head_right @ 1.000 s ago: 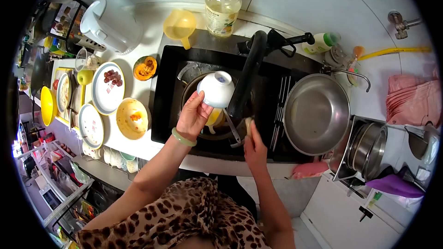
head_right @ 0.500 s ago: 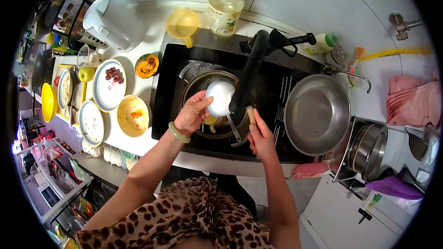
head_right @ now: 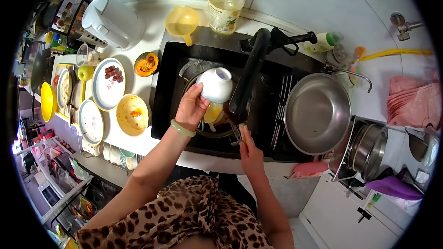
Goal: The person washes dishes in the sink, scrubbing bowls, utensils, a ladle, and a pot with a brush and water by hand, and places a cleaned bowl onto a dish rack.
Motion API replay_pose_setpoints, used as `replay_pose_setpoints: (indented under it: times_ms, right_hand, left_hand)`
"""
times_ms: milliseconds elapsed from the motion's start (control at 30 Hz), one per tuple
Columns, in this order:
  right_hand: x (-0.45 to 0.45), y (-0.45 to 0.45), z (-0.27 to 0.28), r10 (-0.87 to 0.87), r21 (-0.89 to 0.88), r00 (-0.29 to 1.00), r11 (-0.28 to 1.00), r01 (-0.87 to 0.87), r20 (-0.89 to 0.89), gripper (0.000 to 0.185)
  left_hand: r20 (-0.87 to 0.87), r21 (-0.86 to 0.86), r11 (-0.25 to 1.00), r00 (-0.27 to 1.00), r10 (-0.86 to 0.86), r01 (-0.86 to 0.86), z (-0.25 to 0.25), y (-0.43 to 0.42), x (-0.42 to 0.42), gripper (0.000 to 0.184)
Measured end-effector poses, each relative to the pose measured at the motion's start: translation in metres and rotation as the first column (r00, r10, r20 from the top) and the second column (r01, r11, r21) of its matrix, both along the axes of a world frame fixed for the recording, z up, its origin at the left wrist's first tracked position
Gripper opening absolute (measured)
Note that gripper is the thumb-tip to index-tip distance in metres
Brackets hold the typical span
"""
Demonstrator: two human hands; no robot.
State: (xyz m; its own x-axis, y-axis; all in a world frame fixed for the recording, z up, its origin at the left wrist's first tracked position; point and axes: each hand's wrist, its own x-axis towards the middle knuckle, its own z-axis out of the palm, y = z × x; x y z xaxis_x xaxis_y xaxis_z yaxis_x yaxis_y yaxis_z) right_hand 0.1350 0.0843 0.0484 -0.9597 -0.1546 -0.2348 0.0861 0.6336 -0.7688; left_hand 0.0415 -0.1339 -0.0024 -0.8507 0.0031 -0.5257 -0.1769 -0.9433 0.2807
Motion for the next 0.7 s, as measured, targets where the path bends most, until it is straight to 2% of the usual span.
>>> replay_pose_setpoints:
  times_ms: [33, 67, 100, 167, 200, 233, 333, 367, 433, 467, 533, 600, 633, 667, 700]
  right_hand:
    - [0.003, 0.006, -0.005, -0.016, -0.088, 0.973, 0.995, 0.037, 0.230, 0.050]
    - [0.005, 0.007, -0.011, -0.068, -0.159, 0.961, 0.981, 0.113, 0.266, 0.050]
    - [0.001, 0.001, -0.008, -0.114, -0.226, 0.946, 0.956, 0.188, 0.305, 0.050]
    - [-0.013, -0.005, 0.000, -0.161, -0.305, 0.916, 0.909, 0.282, 0.368, 0.050]
    - [-0.023, -0.002, 0.005, -0.163, -0.317, 0.907, 0.901, 0.298, 0.389, 0.050]
    - [-0.030, 0.001, 0.008, -0.164, -0.327, 0.897, 0.892, 0.312, 0.410, 0.050]
    - [-0.036, 0.010, -0.003, -0.117, -0.323, 0.876, 0.900, 0.293, 0.468, 0.049]
    - [-0.039, 0.012, -0.006, -0.143, -0.313, 0.855, 0.890, 0.331, 0.499, 0.049]
    - [-0.045, 0.021, -0.008, -0.204, -0.279, 0.806, 0.867, 0.412, 0.555, 0.050]
    - [-0.047, 0.022, -0.012, -0.232, -0.294, 0.819, 0.854, 0.430, 0.525, 0.050]
    - [-0.058, 0.013, 0.001, -0.199, -0.357, 0.845, 0.841, 0.407, 0.496, 0.049]
    - [-0.067, -0.008, 0.009, -0.169, -0.331, 0.830, 0.861, 0.387, 0.531, 0.049]
    - [-0.065, -0.022, 0.008, -0.182, -0.333, 0.807, 0.843, 0.423, 0.562, 0.049]
    - [-0.059, -0.034, 0.008, -0.213, -0.339, 0.798, 0.821, 0.459, 0.564, 0.049]
    - [-0.048, -0.043, 0.010, -0.223, -0.332, 0.827, 0.838, 0.433, 0.516, 0.049]
  left_hand:
    - [-0.033, 0.040, 0.999, 0.999, -0.029, 0.031, -0.003, -0.001, -0.003, 0.015]
    - [-0.069, 0.081, 0.995, 0.996, -0.055, 0.061, -0.005, -0.001, -0.004, 0.015]
    - [0.023, 0.074, 0.995, 0.998, -0.065, 0.063, 0.019, 0.006, -0.009, 0.005]
    - [-0.115, 0.196, 0.975, 0.990, -0.084, 0.106, -0.009, -0.004, -0.002, 0.011]
    - [-0.186, 0.255, 0.957, 0.978, -0.091, 0.137, -0.004, -0.006, -0.003, 0.015]
    - [-0.004, 0.169, 0.985, 0.999, -0.037, 0.037, 0.002, -0.004, 0.000, 0.016]
    - [0.115, 0.108, 0.994, 0.993, -0.010, -0.002, 0.011, -0.007, 0.004, 0.018]
    - [-0.022, 0.215, 0.975, 0.999, -0.050, 0.054, -0.013, -0.016, 0.012, 0.018]
    - [0.115, 0.125, 0.992, 0.993, -0.014, -0.001, 0.011, -0.016, 0.010, 0.014]
    - [0.183, 0.080, 0.997, 0.983, 0.010, -0.025, 0.019, -0.015, 0.009, 0.012]
    - [0.168, 0.090, 0.996, 0.986, 0.004, -0.019, 0.014, -0.014, 0.013, 0.010]
    - [0.120, 0.140, 0.990, 0.993, -0.002, -0.015, -0.009, -0.009, 0.017, 0.009]
    - [-0.055, 0.284, 0.958, 0.998, -0.010, 0.025, -0.022, -0.008, 0.018, 0.015]
    - [0.007, 0.248, 0.968, 0.999, 0.039, -0.040, -0.034, -0.006, 0.019, 0.015]
    - [0.069, 0.206, 0.973, 0.993, 0.092, -0.105, -0.026, 0.000, 0.015, 0.014]
